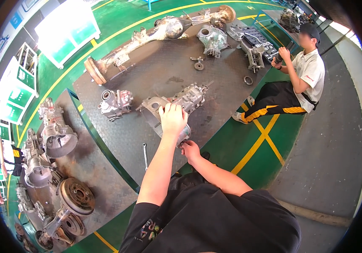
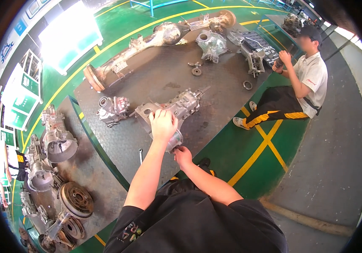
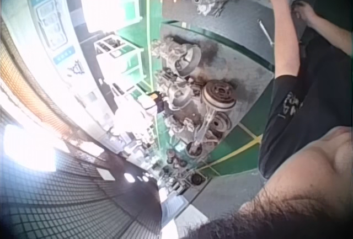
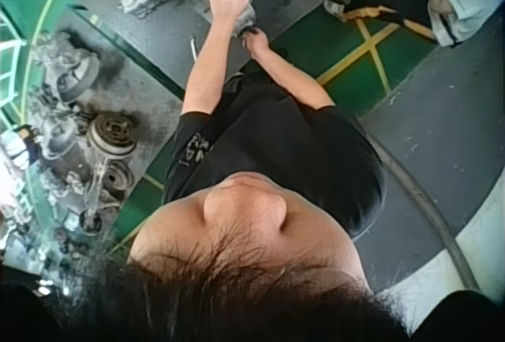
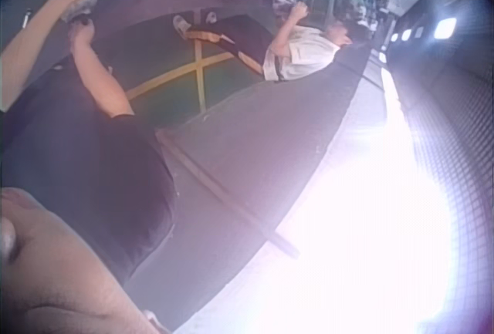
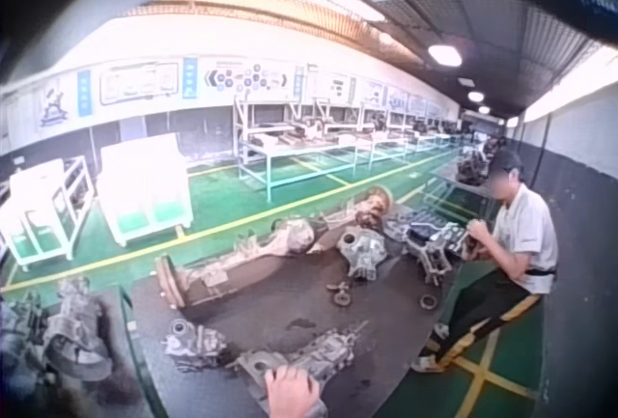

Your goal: Manually disassembling an automotive transmission or gearbox on a workbench.

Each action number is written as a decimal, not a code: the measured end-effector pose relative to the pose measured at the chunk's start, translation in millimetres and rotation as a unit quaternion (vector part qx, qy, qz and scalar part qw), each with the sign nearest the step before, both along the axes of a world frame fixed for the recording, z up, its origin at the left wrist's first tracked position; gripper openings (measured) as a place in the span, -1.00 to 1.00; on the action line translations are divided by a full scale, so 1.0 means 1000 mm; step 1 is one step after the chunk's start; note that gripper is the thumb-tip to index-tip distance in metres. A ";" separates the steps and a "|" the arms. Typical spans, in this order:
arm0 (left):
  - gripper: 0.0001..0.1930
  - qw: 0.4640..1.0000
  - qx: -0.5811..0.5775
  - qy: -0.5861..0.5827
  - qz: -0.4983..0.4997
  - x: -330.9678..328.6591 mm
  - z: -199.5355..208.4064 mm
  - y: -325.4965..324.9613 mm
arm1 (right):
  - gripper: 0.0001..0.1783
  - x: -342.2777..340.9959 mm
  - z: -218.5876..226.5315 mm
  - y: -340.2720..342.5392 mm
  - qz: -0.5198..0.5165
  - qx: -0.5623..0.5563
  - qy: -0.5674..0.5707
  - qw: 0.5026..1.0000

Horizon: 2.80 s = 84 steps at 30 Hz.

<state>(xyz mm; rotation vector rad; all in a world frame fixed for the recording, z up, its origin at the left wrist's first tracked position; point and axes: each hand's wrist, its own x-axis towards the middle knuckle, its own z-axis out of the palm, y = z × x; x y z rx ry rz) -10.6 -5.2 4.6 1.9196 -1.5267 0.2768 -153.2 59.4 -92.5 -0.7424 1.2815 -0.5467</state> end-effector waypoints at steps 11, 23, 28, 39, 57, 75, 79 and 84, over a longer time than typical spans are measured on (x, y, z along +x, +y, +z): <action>-0.86 1.000 -0.007 -0.003 0.006 0.001 0.000 0.004 | -0.90 -0.001 -0.020 -0.004 0.026 -0.037 0.067 0.997; -0.83 0.999 -0.025 0.033 0.013 0.004 0.002 0.002 | -0.80 -0.006 0.005 -0.013 0.057 0.134 -0.051 0.988; -0.89 1.000 -0.010 0.004 0.004 0.003 0.004 0.001 | -0.86 -0.013 -0.004 -0.028 0.062 0.149 -0.075 0.984; -0.71 0.988 -0.049 0.000 0.148 -0.015 0.009 0.012 | -0.70 -0.062 -0.013 -0.115 0.434 0.036 -0.071 0.897; -0.54 0.598 -0.068 0.670 0.434 -0.156 -0.095 0.061 | -0.59 -0.038 -0.050 -0.482 0.267 -0.416 0.099 0.864; -0.72 0.596 -0.176 0.564 0.544 -0.162 -0.109 0.047 | -0.23 -0.001 -0.079 -0.539 0.483 -0.332 0.328 0.741; -0.81 0.598 -0.138 0.500 0.611 -0.161 -0.121 0.059 | -0.73 -0.053 -0.054 -0.475 0.329 -0.529 0.136 0.771; -0.79 0.637 -0.044 0.488 0.594 -0.160 -0.125 0.059 | -0.81 -0.190 -0.036 -0.391 0.381 -0.503 0.063 0.773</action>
